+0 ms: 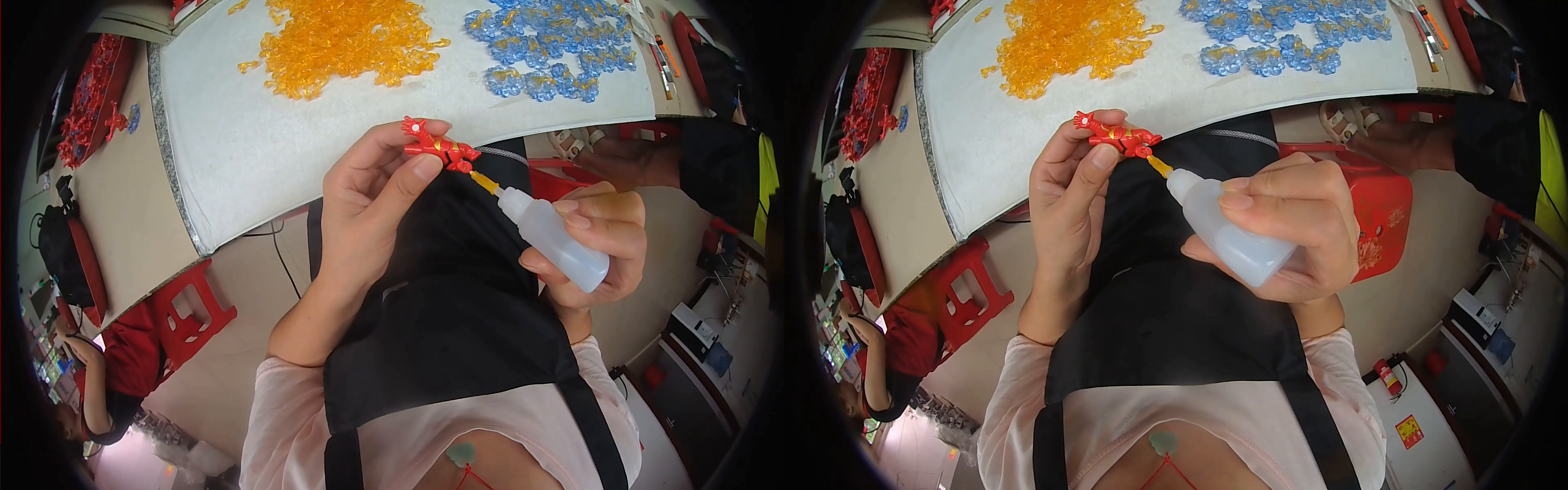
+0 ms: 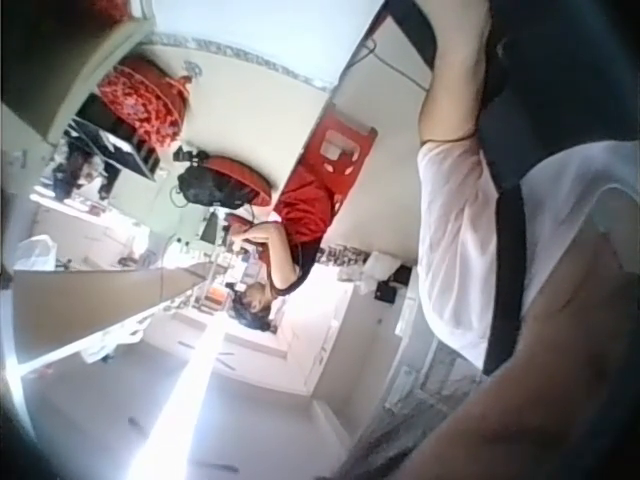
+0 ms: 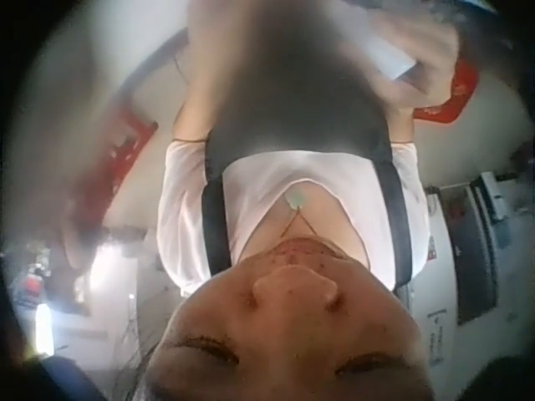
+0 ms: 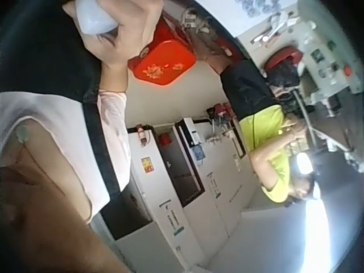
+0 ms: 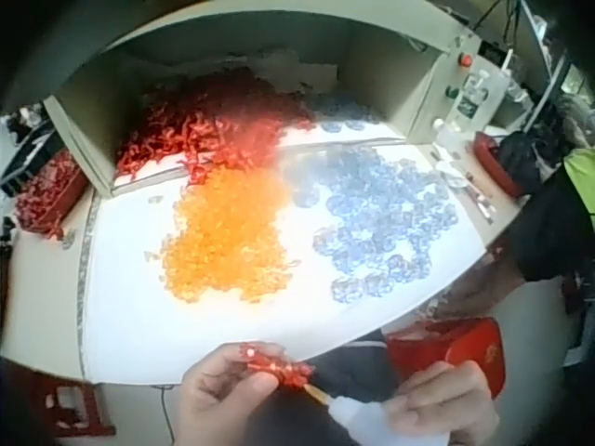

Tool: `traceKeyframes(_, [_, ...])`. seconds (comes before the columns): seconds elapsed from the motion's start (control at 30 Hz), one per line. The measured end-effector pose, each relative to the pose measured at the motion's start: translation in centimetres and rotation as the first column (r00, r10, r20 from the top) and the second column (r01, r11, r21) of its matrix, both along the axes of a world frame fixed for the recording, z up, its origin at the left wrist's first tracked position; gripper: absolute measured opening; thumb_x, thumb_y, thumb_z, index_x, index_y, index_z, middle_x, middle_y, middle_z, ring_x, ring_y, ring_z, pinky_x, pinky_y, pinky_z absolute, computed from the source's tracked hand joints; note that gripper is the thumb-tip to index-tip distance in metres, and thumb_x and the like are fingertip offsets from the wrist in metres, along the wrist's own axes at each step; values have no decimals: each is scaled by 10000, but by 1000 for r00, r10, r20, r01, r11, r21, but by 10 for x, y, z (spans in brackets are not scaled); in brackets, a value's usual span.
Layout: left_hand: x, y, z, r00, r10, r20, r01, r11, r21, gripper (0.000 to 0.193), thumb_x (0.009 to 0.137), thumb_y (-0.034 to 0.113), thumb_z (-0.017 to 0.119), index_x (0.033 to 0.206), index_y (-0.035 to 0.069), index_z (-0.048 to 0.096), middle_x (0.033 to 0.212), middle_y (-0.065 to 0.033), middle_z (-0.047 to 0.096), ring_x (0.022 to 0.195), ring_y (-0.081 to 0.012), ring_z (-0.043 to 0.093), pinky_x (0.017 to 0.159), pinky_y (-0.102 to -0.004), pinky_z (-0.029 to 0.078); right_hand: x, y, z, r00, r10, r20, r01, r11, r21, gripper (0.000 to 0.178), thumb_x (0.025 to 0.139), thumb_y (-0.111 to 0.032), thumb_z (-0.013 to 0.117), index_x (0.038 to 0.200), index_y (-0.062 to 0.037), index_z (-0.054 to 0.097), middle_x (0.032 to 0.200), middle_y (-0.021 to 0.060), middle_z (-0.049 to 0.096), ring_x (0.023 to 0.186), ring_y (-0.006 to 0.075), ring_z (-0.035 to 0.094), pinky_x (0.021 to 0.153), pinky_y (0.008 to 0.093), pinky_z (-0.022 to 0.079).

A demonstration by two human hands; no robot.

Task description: The person applies glue to plastic figurines using a squeeze bottle, attaches plastic bases to them, and places the assembled figurines onto the table.

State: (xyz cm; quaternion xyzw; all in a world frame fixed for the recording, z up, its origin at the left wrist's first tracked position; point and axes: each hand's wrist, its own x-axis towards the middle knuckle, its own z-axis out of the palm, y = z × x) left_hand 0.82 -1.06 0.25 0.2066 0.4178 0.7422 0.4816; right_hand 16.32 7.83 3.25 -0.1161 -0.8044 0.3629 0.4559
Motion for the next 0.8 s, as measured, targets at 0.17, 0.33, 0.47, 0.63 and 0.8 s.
traceKeyframes(0.17, [0,0,2,1000,-7,-27,6,1000,-19,191,811,9,527,1001,-13,510,1054,-102,546,924,-139,537,841,-260,408,0,1,1,1000,-3,12,3,1000,15,505,494,-91,815,917,-28,546,807,77,498,650,151,549,528,223,409])
traceKeyframes(0.33, [0,1,-1,1000,-5,-10,5,1000,-11,200,810,13,531,1006,-15,509,1054,-101,547,924,-139,538,841,-260,408,0,-3,2,998,-48,42,48,999,19,461,540,-174,792,897,-42,532,781,74,497,614,153,528,521,232,410])
traceKeyframes(0.47, [0,1,-2,999,-26,-29,25,999,-40,213,818,48,520,1019,-21,504,1083,-131,525,948,-173,539,861,-316,418,-1,-3,2,995,-83,60,82,996,23,431,593,-252,768,879,-52,515,756,72,494,574,155,507,519,244,411])
traceKeyframes(0.63, [0,0,-4,999,-38,-20,37,998,-44,212,819,54,521,1018,-17,504,1090,-130,520,946,-178,539,855,-324,423,-1,-3,2,995,-82,55,81,996,31,427,590,-232,771,871,-44,510,755,77,491,574,154,513,524,247,411])
traceKeyframes(0.8, [1,0,-6,999,-44,-1,44,998,-40,214,820,58,521,1023,-7,507,1095,-126,519,945,-179,540,848,-327,425,-1,-3,3,995,-76,69,75,997,24,435,583,-223,777,873,-42,507,755,80,491,580,153,519,529,249,409])
